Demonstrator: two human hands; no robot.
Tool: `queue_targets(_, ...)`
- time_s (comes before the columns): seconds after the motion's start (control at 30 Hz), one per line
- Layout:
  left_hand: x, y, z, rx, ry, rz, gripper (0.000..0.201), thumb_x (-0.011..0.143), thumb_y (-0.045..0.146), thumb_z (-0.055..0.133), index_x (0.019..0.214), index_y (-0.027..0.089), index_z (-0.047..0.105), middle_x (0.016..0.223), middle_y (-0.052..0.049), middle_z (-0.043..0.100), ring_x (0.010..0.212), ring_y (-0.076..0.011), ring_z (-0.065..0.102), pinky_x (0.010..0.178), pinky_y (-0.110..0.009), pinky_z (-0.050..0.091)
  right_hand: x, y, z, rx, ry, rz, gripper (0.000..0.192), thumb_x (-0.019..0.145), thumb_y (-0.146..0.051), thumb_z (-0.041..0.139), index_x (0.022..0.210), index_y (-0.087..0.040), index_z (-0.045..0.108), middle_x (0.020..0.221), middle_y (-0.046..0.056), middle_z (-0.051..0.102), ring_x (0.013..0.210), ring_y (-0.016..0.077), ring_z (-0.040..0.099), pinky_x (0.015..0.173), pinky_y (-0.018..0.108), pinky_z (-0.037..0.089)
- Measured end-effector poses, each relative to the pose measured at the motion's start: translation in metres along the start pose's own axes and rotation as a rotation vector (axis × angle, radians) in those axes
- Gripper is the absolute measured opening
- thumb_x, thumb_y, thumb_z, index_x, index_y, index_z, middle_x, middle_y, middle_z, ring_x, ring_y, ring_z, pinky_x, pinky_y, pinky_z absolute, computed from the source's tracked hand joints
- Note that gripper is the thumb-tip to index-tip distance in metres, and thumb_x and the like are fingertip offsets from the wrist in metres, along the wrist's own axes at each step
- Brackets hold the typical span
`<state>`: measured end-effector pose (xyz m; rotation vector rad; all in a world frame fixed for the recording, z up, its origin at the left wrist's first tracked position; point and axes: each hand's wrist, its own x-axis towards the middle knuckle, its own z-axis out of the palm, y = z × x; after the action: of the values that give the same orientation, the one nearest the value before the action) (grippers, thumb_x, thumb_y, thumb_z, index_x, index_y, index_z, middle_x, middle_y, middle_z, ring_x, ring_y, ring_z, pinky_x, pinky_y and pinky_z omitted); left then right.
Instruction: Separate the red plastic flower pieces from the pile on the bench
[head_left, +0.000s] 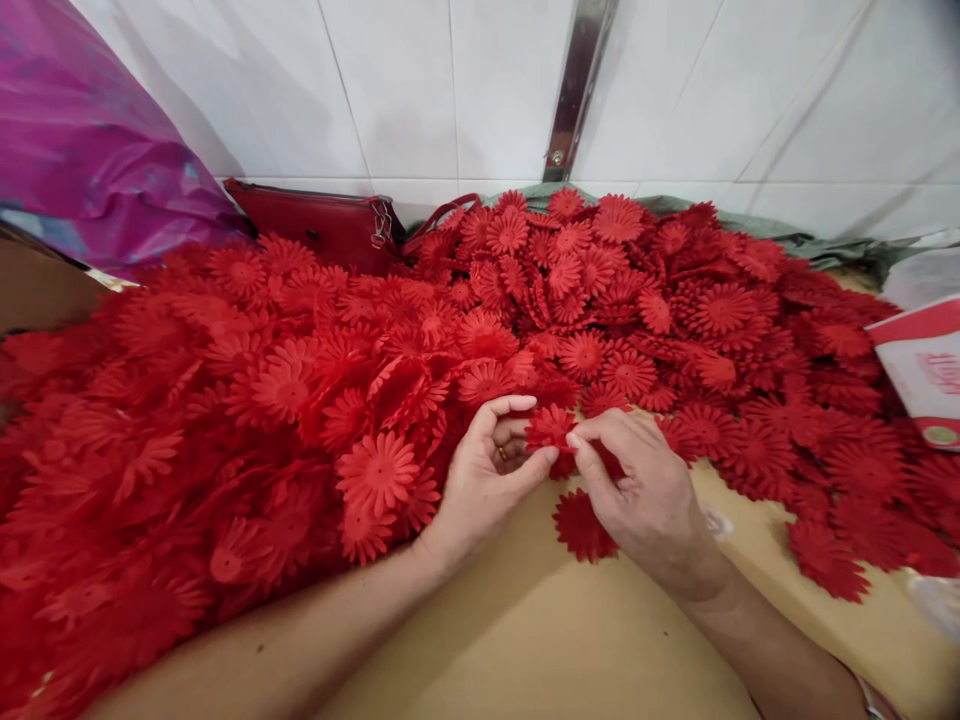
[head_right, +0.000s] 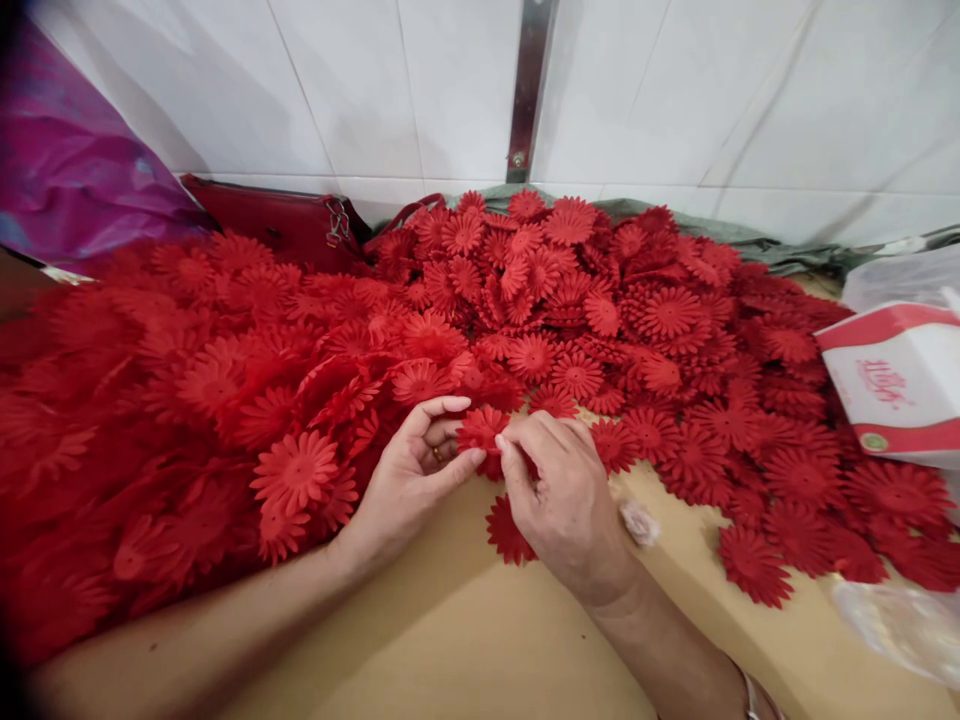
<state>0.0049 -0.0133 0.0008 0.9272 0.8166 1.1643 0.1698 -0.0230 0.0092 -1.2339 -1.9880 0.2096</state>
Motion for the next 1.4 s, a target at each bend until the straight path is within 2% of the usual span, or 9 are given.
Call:
queue_targets(0.17,0.001,0.001,0.0,0.004,0.029,0.006,0.038,0.08,0.016,0.075,0.113,0.018,0.057,0.089,0.0,0.073,0.079,-0.009,0.066,0.08,-0.021,0.052,0.001,0.002,-0.005,0.194,-0.015,0.289,0.019,0.101,-0.029,0.052,0.084,-0.022,0.056,0.078,-0.001,0.057,0.073,0.0146,0.054,0.069,0.03,0.041)
queue_targets(0.37,0.003,-0.001,-0.003,0.034,0.102,0.017,0.039,0.082,0.02,0.075,0.116,0.018,0.057,0.091,-0.001,0.072,0.08,-0.0092,0.065,0.079,-0.021,0.051,0.004,0.017,-0.005,0.265,0.177,0.418,0.013,0.099,-0.034,0.054,0.09,-0.025,0.056,0.08,0.0,0.057,0.072,0.017,0.056,0.068,0.032,0.044)
queue_targets(0.47,0.005,-0.004,-0.005,0.045,0.151,0.041,0.041,0.082,0.021,0.076,0.119,0.019,0.057,0.094,-0.001,0.07,0.084,-0.0099,0.065,0.083,-0.021,0.05,0.005,0.02,-0.005,0.264,0.257,0.403,0.007,0.094,-0.03,0.06,0.097,-0.025,0.056,0.088,0.002,0.061,0.081,0.0193,0.061,0.075,0.035,0.048)
queue_targets(0.57,0.005,-0.006,-0.006,0.033,0.185,0.075,0.042,0.083,0.024,0.077,0.119,0.019,0.057,0.096,-0.001,0.07,0.088,-0.0105,0.065,0.086,-0.022,0.05,0.004,0.018,-0.005,0.058,0.17,0.304,0.005,0.089,-0.026,0.061,0.094,-0.025,0.061,0.094,0.004,0.064,0.092,0.0238,0.062,0.087,0.043,0.046)
queue_targets(0.63,0.005,-0.006,-0.006,0.015,0.187,0.085,0.043,0.083,0.025,0.077,0.119,0.02,0.055,0.099,-0.002,0.071,0.09,-0.011,0.066,0.088,-0.023,0.051,0.002,0.015,-0.006,-0.122,0.128,0.226,0.008,0.086,-0.026,0.062,0.093,-0.025,0.066,0.107,0.008,0.064,0.107,0.0294,0.06,0.097,0.051,0.042)
queue_targets(0.73,0.004,-0.006,-0.005,0.006,0.137,0.07,0.045,0.083,0.024,0.077,0.121,0.02,0.053,0.103,-0.003,0.072,0.095,-0.0124,0.067,0.092,-0.025,0.051,0.002,0.01,-0.006,-0.21,0.174,0.158,0.011,0.087,-0.029,0.065,0.096,-0.024,0.069,0.127,0.012,0.057,0.123,0.0333,0.053,0.103,0.054,0.038)
queue_targets(0.97,0.001,-0.004,-0.002,0.0,-0.064,0.009,0.05,0.082,0.016,0.077,0.125,0.022,0.05,0.107,-0.003,0.072,0.093,-0.0107,0.068,0.09,-0.024,0.053,0.001,0.011,0.0,-0.132,0.164,0.058,0.013,0.089,-0.036,0.072,0.098,-0.026,0.073,0.118,0.008,0.065,0.117,0.0284,0.057,0.102,0.049,0.041)
queue_targets(1.2,0.0,0.004,0.0,0.028,-0.008,-0.08,0.056,0.073,0.015,0.084,0.121,0.022,0.055,0.093,0.0,0.07,0.088,-0.0119,0.067,0.085,-0.024,0.054,0.002,0.015,0.0,-0.045,0.115,0.006,0.003,0.093,-0.026,0.069,0.093,-0.025,0.071,0.099,0.005,0.073,0.103,0.0252,0.059,0.097,0.047,0.046)
queue_targets(1.4,-0.001,0.002,0.0,0.066,0.013,-0.062,0.055,0.073,0.014,0.084,0.12,0.022,0.058,0.088,0.002,0.068,0.086,-0.0112,0.067,0.083,-0.023,0.055,0.002,0.013,0.001,0.025,0.063,0.071,0.01,0.098,-0.022,0.057,0.091,-0.023,0.064,0.096,0.006,0.07,0.096,0.022,0.062,0.09,0.041,0.049)
